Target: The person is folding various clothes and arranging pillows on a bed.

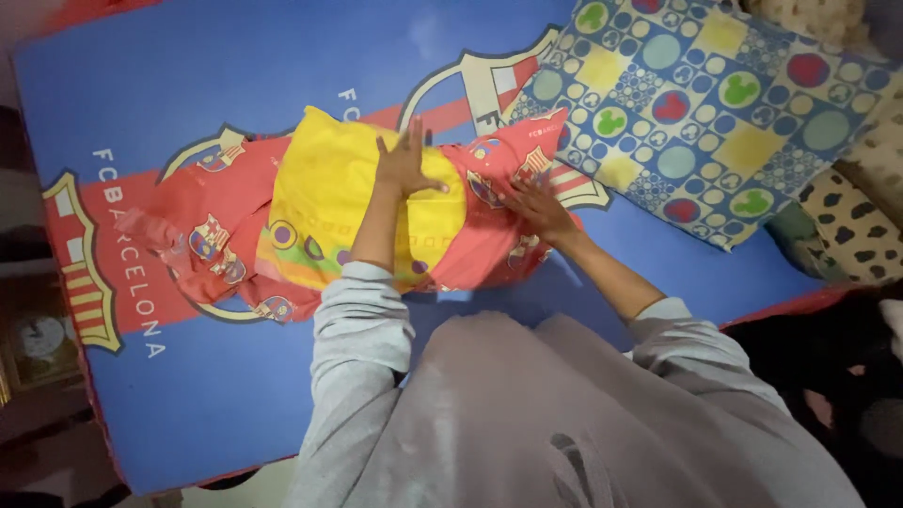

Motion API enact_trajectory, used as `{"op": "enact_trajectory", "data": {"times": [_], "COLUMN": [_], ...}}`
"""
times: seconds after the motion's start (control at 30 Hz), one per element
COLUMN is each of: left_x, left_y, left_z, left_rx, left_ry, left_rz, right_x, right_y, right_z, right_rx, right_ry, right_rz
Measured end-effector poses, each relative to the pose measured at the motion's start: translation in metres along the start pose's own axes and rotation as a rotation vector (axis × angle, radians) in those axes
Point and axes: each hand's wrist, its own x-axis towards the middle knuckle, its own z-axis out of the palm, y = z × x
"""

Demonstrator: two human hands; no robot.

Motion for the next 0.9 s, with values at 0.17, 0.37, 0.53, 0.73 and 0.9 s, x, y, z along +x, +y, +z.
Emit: {"op": "enact_trajectory", "data": {"times": [0.17, 0.37, 0.53, 0.73, 0.9], "left_x": [-0.02, -0.067, -0.108, -0.145, -0.153], "left_y": [-0.002, -0.007, -0.01, -0.006, 0.008], "left_z": [0.017, 0.032, 0.03, -0.006, -0.045], "left_rx": [0.158, 0.214, 0.262, 0.226, 0.151], "left_ry": [-0.438, -0.191, 0.013, 0.071, 0.139], "left_rz": [-0.196, -0.168, -0.109, -0.136, -0.174], "right_x": [0.008, 0.096, 0.173, 0.186, 0.181], "right_y": [-0.014, -0.028, -0.042, -0.039, -0.036], "right_z": [-0.018, -0.047, -0.076, -0.066, -0.075], "right_rx": [0.078, 0.036, 0.135, 0.085, 0.263], "right_ry": [-0.05, -0.007, -0.083, -0.349, 0.041], "right_rz": [0.072, 0.273, 0.239, 0.238, 0.122]}}
